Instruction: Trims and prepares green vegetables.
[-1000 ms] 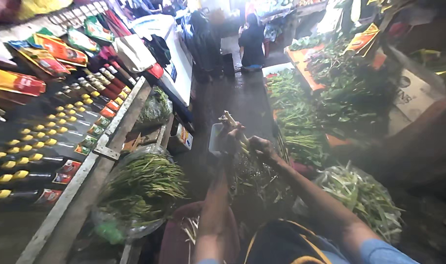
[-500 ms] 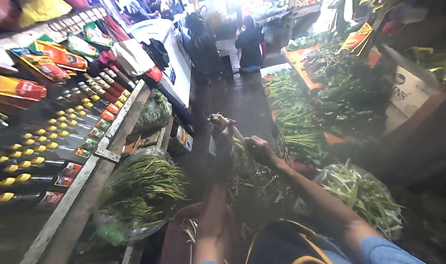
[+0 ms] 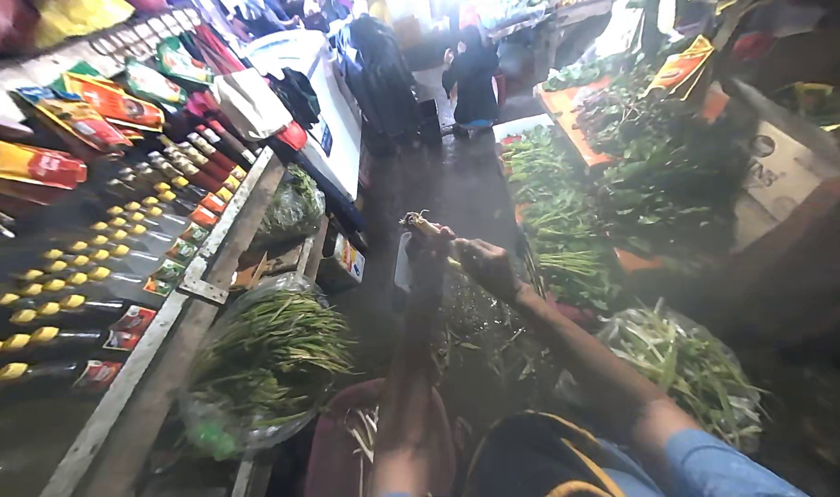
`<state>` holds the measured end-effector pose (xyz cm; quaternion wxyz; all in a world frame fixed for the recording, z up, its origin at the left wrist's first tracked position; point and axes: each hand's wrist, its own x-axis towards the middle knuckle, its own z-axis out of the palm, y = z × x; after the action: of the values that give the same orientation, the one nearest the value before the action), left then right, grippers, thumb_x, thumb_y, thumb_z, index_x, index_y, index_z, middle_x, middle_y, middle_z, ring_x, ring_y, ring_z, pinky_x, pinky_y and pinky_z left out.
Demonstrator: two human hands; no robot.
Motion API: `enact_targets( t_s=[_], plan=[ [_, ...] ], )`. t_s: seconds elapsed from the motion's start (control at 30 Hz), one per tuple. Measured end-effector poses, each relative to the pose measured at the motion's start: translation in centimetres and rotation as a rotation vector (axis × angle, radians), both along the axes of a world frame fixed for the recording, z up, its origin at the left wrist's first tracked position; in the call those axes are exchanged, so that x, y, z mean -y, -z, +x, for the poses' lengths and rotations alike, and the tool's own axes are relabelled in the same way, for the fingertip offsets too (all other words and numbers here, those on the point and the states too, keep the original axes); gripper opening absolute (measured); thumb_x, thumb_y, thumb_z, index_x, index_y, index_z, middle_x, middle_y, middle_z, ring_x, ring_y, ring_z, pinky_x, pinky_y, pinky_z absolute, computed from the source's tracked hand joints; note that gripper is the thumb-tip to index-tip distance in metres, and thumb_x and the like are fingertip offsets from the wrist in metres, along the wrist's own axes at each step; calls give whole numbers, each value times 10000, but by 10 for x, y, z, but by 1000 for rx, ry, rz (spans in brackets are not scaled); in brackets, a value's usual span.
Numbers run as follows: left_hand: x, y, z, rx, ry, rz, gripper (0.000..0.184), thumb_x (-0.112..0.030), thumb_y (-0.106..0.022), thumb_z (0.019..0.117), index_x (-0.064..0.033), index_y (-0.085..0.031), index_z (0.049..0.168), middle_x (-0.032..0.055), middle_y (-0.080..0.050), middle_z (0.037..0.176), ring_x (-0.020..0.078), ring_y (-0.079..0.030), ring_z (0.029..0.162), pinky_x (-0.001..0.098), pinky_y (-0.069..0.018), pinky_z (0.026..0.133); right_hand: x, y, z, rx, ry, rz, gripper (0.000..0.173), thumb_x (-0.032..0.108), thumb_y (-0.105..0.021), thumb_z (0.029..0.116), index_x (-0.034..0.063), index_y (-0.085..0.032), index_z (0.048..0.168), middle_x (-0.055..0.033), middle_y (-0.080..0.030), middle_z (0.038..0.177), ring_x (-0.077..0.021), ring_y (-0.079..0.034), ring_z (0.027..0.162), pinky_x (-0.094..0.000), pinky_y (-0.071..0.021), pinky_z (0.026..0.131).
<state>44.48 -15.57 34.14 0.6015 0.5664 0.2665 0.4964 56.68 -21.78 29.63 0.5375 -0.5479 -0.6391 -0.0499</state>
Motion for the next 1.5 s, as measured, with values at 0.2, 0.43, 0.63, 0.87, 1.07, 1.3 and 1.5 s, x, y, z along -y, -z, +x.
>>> enact_targets(
  t_s=[0.2,0.43,0.63,0.87,1.07,1.3,1.5],
  plan=[
    [-16,17,1,-7,84,-12,148,-72,-619,977,-114,-638,1118,-19,-703,906,80,-671,772,269,-589,700,-7,-18,18,-20,-93,8,169,51,-675,944,-30,-761,1064,-155,-761,927,-227,-741,788,-360,-619,758],
    [-26,23,-1,65,226,31,153,-45,-634,937,-126,-678,1059,-1,-717,908,84,-669,742,254,-579,650,-7,-21,31,-525,-357,-288,125,-45,-668,917,-41,-698,1039,-72,-703,830,-68,-644,683,-247,-577,656],
    [-33,31,-5,20,255,-51,163,-19,-619,940,-96,-657,1079,17,-717,893,105,-675,760,283,-583,677,-3,-13,43,-800,-711,-635,183,132,-583,917,10,-681,1011,-21,-709,840,-93,-675,762,-291,-590,734],
    [-21,29,2,-96,25,-89,288,-126,-699,951,-82,-627,1227,6,-691,1023,44,-601,711,219,-530,625,0,-2,27,-545,-194,-503,188,19,-565,977,-42,-675,1117,-130,-685,913,-171,-640,784,-367,-551,752],
    [-12,35,22,22,-327,-282,163,-97,-748,916,-58,-660,1048,9,-646,815,77,-593,672,257,-528,616,13,-3,5,-332,14,-344,153,40,-713,903,-52,-743,1023,-196,-717,981,-265,-700,871,-407,-581,820],
    [-12,42,13,-37,-262,-324,100,-112,-689,960,-73,-622,1023,-14,-609,736,61,-557,581,235,-517,560,11,10,5,-444,-219,-436,163,51,-633,965,-56,-698,1069,-136,-718,957,-124,-670,852,-313,-557,829],
    [-14,44,6,-100,-156,-397,116,-119,-657,981,-64,-633,1080,0,-648,766,73,-599,612,245,-537,574,11,15,5,-519,-375,-453,202,-25,-654,899,-81,-655,1094,-125,-708,959,-96,-679,863,-280,-576,831]
  ],
)
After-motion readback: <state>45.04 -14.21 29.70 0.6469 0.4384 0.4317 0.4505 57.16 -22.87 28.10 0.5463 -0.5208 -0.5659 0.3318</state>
